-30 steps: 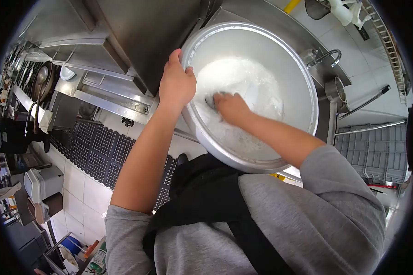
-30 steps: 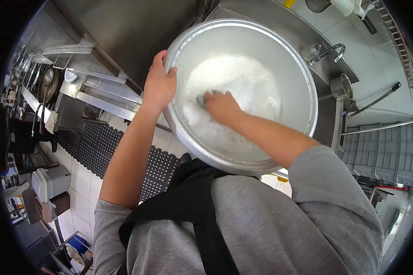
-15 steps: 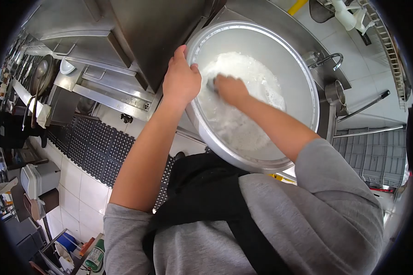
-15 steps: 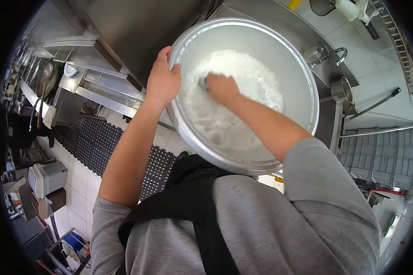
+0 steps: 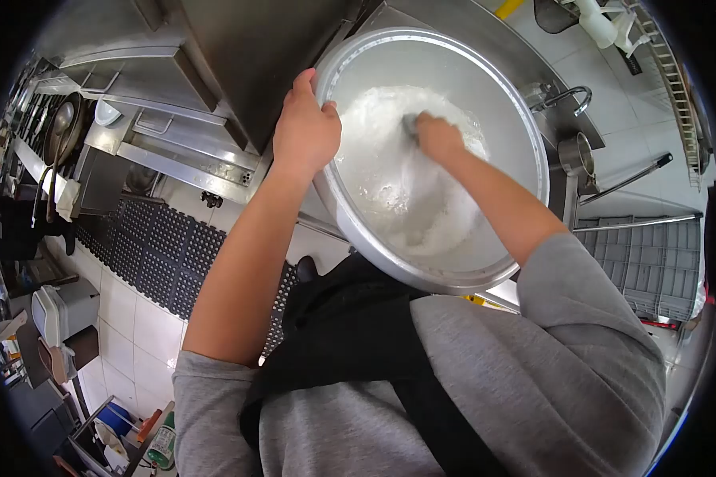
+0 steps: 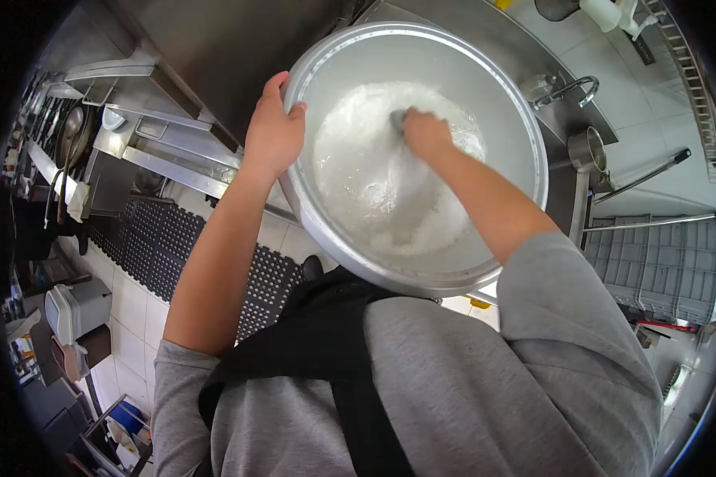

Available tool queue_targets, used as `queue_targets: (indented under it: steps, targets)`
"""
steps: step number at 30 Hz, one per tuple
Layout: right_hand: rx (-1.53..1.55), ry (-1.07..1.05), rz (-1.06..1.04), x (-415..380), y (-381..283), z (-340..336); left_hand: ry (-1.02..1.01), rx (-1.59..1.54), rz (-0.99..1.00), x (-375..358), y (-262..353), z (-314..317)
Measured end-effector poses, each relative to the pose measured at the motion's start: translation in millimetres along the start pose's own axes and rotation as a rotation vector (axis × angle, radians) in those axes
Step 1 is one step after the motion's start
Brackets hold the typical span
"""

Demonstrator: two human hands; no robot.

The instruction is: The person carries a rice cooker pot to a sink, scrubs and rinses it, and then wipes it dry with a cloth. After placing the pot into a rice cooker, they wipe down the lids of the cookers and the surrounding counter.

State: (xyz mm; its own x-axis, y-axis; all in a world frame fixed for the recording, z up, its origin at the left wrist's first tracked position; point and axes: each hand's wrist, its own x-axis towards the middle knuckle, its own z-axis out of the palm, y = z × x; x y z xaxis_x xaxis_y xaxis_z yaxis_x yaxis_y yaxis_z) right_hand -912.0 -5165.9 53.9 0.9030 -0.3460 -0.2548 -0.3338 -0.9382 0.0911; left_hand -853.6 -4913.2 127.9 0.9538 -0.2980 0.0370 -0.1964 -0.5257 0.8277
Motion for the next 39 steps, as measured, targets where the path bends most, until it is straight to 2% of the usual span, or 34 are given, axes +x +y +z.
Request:
queue_targets:
  steps: [3, 5, 7, 8, 12, 13, 15, 16, 18, 20, 21, 23, 25, 26, 28, 29, 30, 33, 35, 37, 39]
  targets:
    - [-0.135, -0.002, -0.076, -6.6, 9.4, 7.7, -0.023, 0.001, -0.017, 1.9, 2.4, -2.1]
    - [-0.303, -0.053, -0.36, -63.5, 12.0, 21.3, 0.007, -0.015, 0.012, 2.6, -0.9, -1.0]
    - [-0.333, -0.185, -0.375, -112.5, 8.7, 19.8, 0.006, -0.026, 0.005, 3.0, -0.6, -0.4]
    - [-0.333, -0.191, -0.373, -109.5, 12.0, 20.3, 0.012, -0.03, -0.002, 1.6, -0.9, -0.6]
    - [-0.236, -0.245, -0.038, -39.9, 44.9, 0.4, 0.009, -0.034, -0.006, 1.9, -0.6, 0.1]
    - [-0.238, -0.247, -0.039, -30.6, 54.0, 3.7, 0.004, -0.039, -0.012, 1.2, 0.5, 0.0]
    - [-0.212, -0.388, 0.134, -16.9, 65.1, 17.9, 0.002, -0.043, -0.023, 4.4, -1.3, -1.2]
    - [-0.264, -0.393, -0.039, -51.3, 37.2, -7.0, 0.01, -0.023, 0.011, 5.5, -4.7, 0.1]
    - [-0.399, -0.371, -0.286, -90.2, 28.3, 31.2, 0.008, -0.011, 0.028, 4.3, -8.2, 3.1]
    - [-0.102, -0.279, -0.354, -134.2, -16.0, 20.1, -0.023, 0.0, -0.027, 3.3, -2.8, -0.6]
    - [-0.103, -0.286, -0.355, -125.8, -25.2, 10.7, -0.026, -0.001, -0.033, 2.7, -2.5, -0.3]
    - [0.044, -0.449, -0.085, -76.7, -31.4, -7.4, -0.019, 0.025, -0.02, 3.1, -2.3, -1.6]
    - [-0.131, -0.246, -0.172, -25.5, -4.1, -2.1, -0.015, 0.033, -0.026, 3.1, -1.7, -2.2]
    - [-0.133, -0.245, -0.179, -22.7, 8.3, 4.6, -0.022, 0.044, -0.02, 2.7, -1.0, -2.7]
    - [-0.058, -0.319, -0.053, -14.8, 24.5, 15.4, 0.004, 0.033, -0.012, 3.0, -1.6, -1.7]
    - [-0.204, -0.295, -0.27, -42.7, 23.0, 22.3, 0.021, 0.017, -0.008, 2.5, -3.2, 0.0]
    - [-0.122, -0.342, -0.261, -86.5, -4.6, -5.1, 0.02, 0.009, -0.02, 2.6, -5.1, 1.3]
    - [-0.074, -0.397, -0.29, -126.1, -35.2, -2.2, 0.035, 0.004, 0.003, 1.7, -8.6, 3.1]
    - [-0.29, -0.142, -0.642, -109.7, -44.4, 3.3, 0.033, 0.008, 0.008, 2.2, -6.5, 1.3]
    - [-0.286, -0.067, -0.607, -63.4, -68.3, 10.3, 0.004, 0.013, 0.005, 1.9, -3.8, -2.3]
    - [-0.33, 0.131, -0.528, -5.5, -76.5, 15.2, -0.018, 0.019, -0.004, 3.9, -1.8, -2.0]
